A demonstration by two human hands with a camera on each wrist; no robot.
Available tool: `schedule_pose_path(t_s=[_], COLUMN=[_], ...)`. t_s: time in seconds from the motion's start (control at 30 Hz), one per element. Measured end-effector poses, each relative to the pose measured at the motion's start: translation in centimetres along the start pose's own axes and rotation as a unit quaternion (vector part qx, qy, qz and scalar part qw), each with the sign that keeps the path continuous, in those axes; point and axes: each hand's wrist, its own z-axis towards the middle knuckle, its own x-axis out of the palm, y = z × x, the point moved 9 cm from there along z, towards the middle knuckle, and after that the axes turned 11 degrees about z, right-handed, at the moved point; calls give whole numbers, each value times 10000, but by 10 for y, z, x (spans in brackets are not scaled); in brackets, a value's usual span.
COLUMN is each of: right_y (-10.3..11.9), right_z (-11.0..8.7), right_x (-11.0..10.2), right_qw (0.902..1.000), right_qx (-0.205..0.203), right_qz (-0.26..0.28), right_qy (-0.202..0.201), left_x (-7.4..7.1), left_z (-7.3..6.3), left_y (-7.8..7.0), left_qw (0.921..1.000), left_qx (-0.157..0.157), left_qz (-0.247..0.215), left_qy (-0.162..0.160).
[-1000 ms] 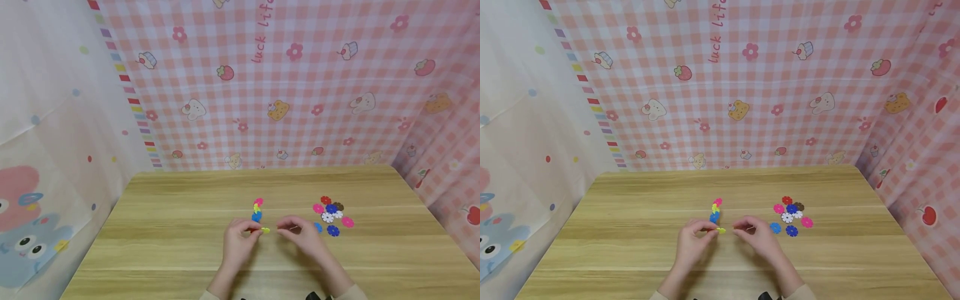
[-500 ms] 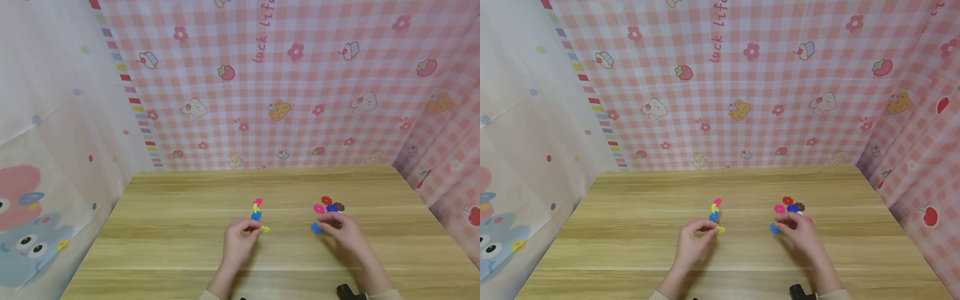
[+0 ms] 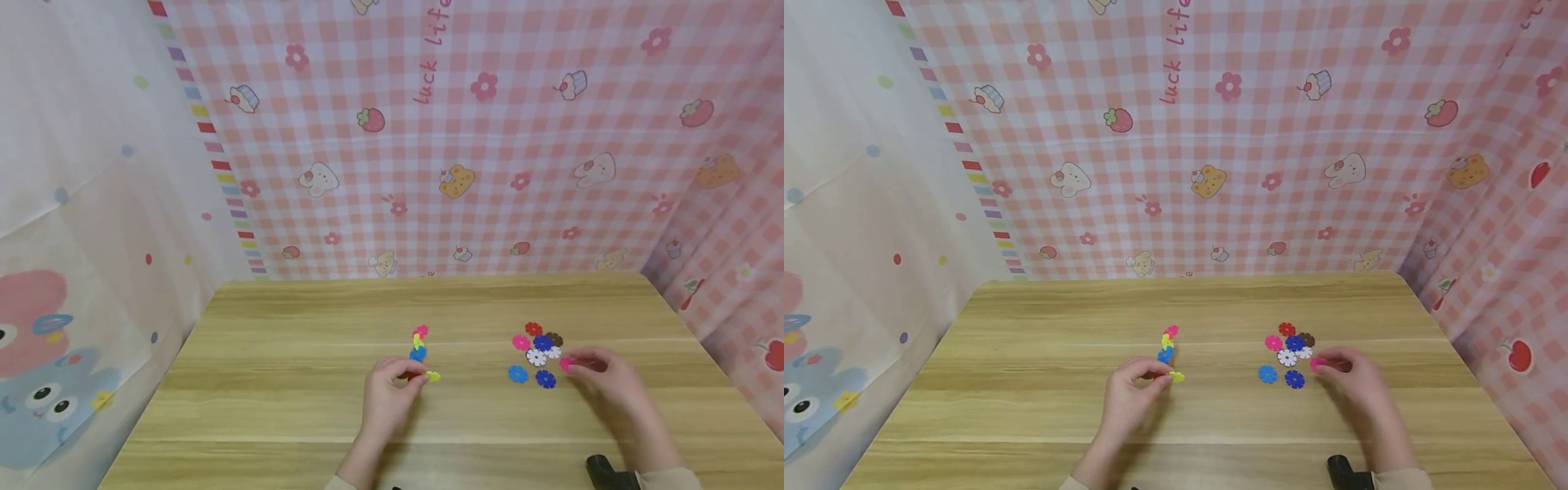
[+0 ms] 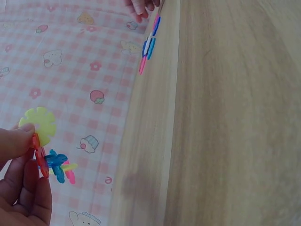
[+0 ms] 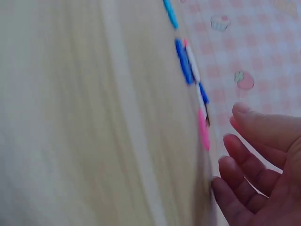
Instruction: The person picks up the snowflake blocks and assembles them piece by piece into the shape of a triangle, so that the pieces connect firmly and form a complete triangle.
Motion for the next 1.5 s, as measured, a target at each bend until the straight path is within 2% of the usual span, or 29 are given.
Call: schedule_pose_path(t_s=[0.13,0.23,0.4,0.57,0.7,1.1,1.3,1.5], right_y=[-10,-10,-8,-8,-8,-16,-14,-5], right_z=[3,6,11,14,15,7,2,-4], right_x=[-3,-3,-3,-1,0,-4,-5,5], right_qw=[9997,9993,9962,9932,9931,9978,9975,9993], right_qx=[57,-192,-539,-569,-482,-300,-384,-297], right_qz=[82,-63,-630,-988,-1043,-585,-535,58], right_qy=[219,312,266,221,219,-66,-241,-204], left_x=[0,0,0,1,2,4,2,3], left_z=[0,0,0,0,0,0,0,0], left_y=[0,0,-1,-3,-3,0,-2,0], left_qw=[10000,10000,10000,9997,9998,9999,9998,9999], left_qx=[30,15,81,243,211,81,186,98], left_qz=[63,65,57,52,48,49,61,75], left_qy=[0,15,9,8,43,111,39,55])
